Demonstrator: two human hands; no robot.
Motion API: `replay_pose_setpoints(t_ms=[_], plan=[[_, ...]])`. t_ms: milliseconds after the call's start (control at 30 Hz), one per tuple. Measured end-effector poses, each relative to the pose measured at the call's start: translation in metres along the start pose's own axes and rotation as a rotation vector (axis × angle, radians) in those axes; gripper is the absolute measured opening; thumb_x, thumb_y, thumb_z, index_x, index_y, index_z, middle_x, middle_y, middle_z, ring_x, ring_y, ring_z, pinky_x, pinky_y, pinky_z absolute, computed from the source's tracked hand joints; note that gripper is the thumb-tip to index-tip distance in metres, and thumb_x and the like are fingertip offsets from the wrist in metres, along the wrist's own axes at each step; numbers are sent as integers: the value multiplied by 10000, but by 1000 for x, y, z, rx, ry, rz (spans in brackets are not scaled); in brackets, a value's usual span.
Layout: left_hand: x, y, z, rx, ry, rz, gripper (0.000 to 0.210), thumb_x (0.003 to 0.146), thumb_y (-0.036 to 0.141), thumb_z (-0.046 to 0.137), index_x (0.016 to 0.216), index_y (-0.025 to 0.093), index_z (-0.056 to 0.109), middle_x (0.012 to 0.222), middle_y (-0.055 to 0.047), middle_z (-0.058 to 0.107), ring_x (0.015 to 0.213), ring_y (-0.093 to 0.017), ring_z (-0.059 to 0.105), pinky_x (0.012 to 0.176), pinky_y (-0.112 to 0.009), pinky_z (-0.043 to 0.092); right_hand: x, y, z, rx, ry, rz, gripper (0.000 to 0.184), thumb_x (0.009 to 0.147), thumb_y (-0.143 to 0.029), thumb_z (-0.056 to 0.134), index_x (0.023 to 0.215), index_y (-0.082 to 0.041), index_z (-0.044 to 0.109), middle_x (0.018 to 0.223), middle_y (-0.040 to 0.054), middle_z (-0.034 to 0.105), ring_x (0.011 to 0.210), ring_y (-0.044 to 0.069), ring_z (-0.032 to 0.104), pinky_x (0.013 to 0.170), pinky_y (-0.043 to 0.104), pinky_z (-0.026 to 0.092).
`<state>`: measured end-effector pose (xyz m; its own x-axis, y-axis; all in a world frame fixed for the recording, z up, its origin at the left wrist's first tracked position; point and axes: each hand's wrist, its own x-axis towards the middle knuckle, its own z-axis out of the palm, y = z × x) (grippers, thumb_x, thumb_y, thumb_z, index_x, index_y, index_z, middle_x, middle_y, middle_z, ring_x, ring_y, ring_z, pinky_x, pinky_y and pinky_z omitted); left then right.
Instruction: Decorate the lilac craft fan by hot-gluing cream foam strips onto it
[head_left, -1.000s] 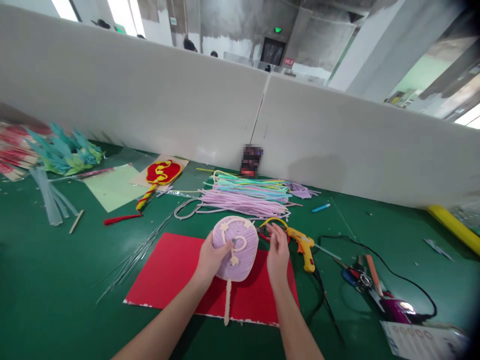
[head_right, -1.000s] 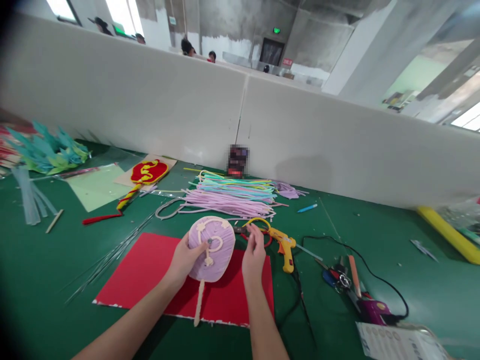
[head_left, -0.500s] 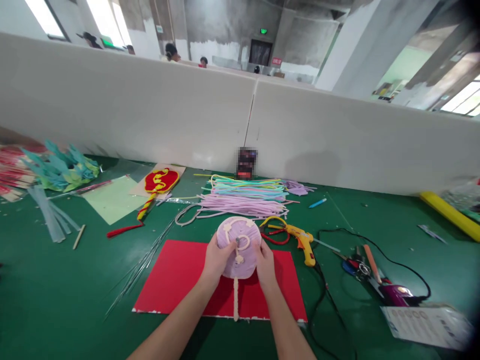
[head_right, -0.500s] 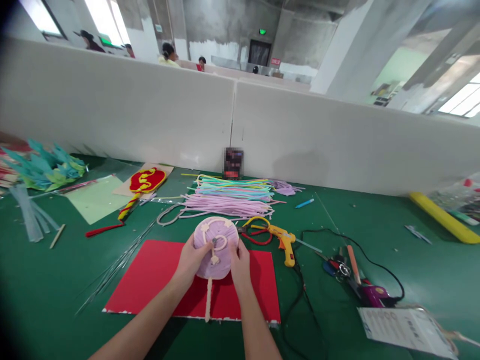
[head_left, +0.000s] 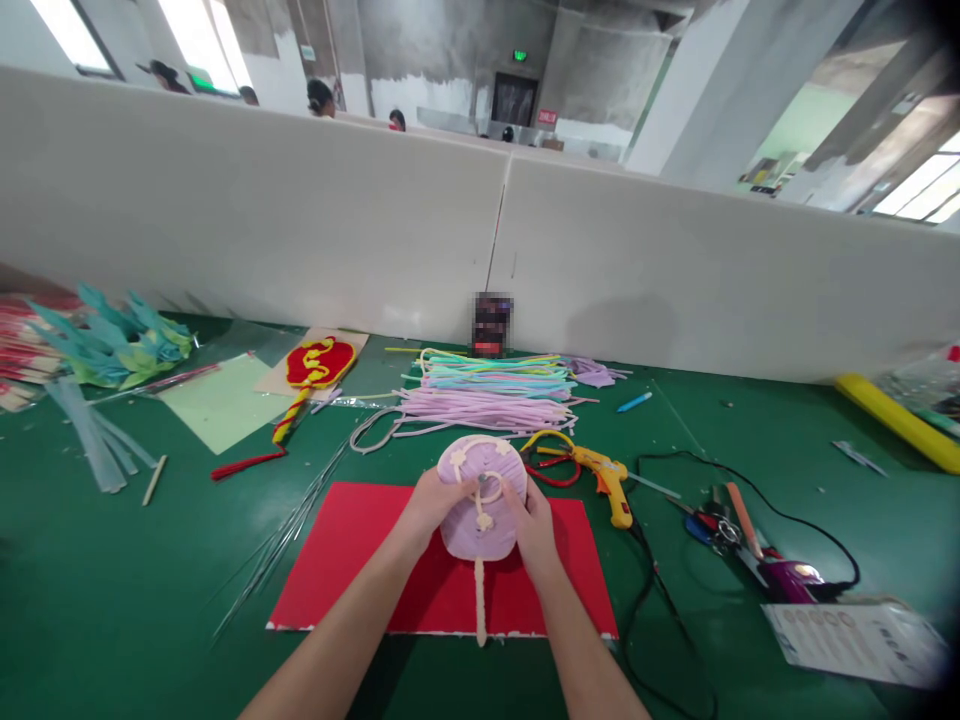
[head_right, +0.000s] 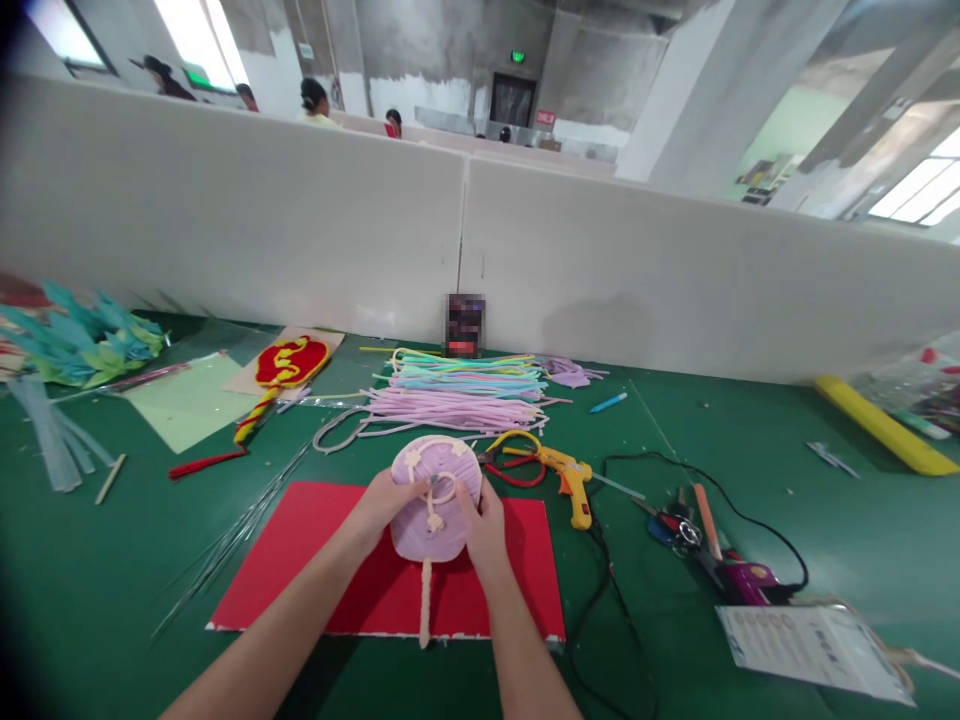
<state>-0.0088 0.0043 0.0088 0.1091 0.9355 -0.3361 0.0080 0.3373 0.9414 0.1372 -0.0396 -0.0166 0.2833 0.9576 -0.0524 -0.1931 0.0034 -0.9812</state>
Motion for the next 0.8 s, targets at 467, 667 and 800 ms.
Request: replay_pose_setpoints(t_ms=[467,667,800], plan=[[-5,-4,6,70,-44,29,436,564,325,739,929,94,678,954,-117,719,861,-261,659,729,-309,514,-2,1,-5,-1,3,94,395,708,-418,663,1000,-154,686,991,90,710,946,260,639,835,384,498],[-8,-4,5,106,-41,48,388,576,315,713,904,109,680,922,-93,727,854,-257,659,728,-310,516,-2,-3,-4,-20,13,100,354,680,-394,669,924,-138,703,908,86,723,883,259,648,793,375,507],[-7,-6,5,126,-32,63,373,571,300,709,896,119,685,915,-78,729,858,-257,659,735,-309,516,-3,-5,-4,-34,18,99,350,671,-383,667,916,-136,704,893,83,725,858,253,651,763,361,512]])
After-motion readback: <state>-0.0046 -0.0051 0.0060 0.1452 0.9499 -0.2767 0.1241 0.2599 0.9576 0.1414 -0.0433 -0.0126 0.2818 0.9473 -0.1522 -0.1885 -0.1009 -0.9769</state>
